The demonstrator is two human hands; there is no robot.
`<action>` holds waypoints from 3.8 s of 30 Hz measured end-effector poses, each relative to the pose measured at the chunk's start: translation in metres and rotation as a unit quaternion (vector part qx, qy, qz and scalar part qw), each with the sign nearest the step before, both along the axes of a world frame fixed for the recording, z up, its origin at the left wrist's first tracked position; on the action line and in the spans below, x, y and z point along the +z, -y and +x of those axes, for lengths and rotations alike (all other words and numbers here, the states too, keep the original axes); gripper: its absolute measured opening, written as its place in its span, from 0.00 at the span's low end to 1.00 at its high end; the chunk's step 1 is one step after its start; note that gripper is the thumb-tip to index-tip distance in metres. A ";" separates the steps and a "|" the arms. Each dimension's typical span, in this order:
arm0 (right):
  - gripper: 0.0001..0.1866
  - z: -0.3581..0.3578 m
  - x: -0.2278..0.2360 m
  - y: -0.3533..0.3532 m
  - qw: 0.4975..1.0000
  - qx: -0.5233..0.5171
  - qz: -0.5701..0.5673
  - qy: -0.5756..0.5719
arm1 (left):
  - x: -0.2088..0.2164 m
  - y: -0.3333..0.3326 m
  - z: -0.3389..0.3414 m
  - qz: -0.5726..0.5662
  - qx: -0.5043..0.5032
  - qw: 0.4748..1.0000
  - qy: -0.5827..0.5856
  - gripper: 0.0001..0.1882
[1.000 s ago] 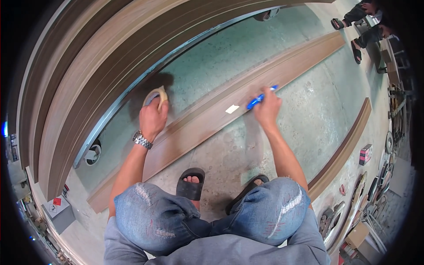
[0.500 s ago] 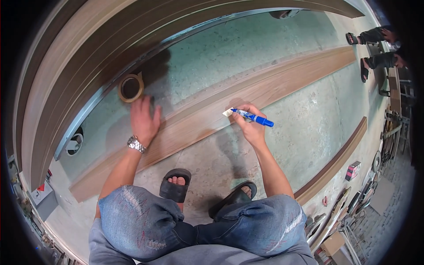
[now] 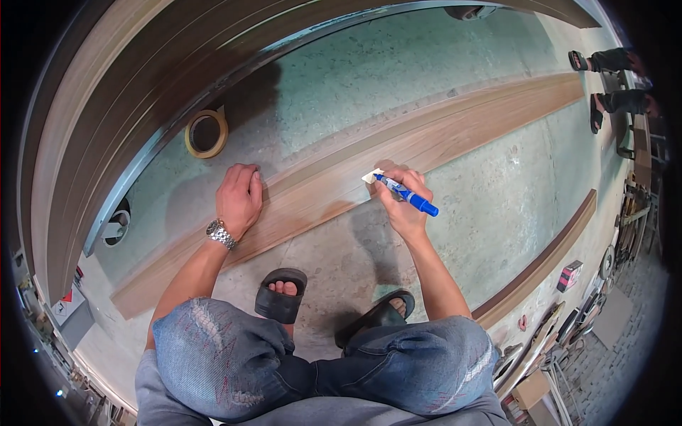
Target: Marking long wooden boards with a blue marker and masking tape while referencing a technical drawing on the floor.
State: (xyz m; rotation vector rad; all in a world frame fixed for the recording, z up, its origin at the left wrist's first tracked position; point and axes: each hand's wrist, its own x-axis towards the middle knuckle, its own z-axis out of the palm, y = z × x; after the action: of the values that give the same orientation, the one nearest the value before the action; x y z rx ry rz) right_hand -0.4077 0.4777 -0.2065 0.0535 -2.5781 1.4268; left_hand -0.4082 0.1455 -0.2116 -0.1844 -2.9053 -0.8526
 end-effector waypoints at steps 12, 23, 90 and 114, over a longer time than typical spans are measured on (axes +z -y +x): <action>0.09 0.001 0.001 0.003 1.000 -0.019 0.012 -0.013 | 0.000 0.001 0.002 0.007 0.003 1.000 0.014 0.07; 0.09 0.003 0.001 0.000 1.000 -0.002 0.011 0.001 | 0.000 0.002 0.002 0.002 0.004 1.000 0.027 0.07; 0.08 0.440 0.459 0.055 0.849 -0.268 -0.101 0.444 | 0.656 0.323 0.620 -0.136 0.247 0.856 0.434 0.15; 0.07 0.940 0.597 0.617 0.635 -0.593 -0.200 0.453 | 0.439 0.655 0.550 -0.003 -0.007 0.834 0.552 0.11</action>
State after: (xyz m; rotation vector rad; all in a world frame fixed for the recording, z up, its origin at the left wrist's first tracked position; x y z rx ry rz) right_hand 0.5322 -0.1390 0.3908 -2.3996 -1.6517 1.3927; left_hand 0.1416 -0.5095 0.2271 0.4644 -3.9309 -1.2601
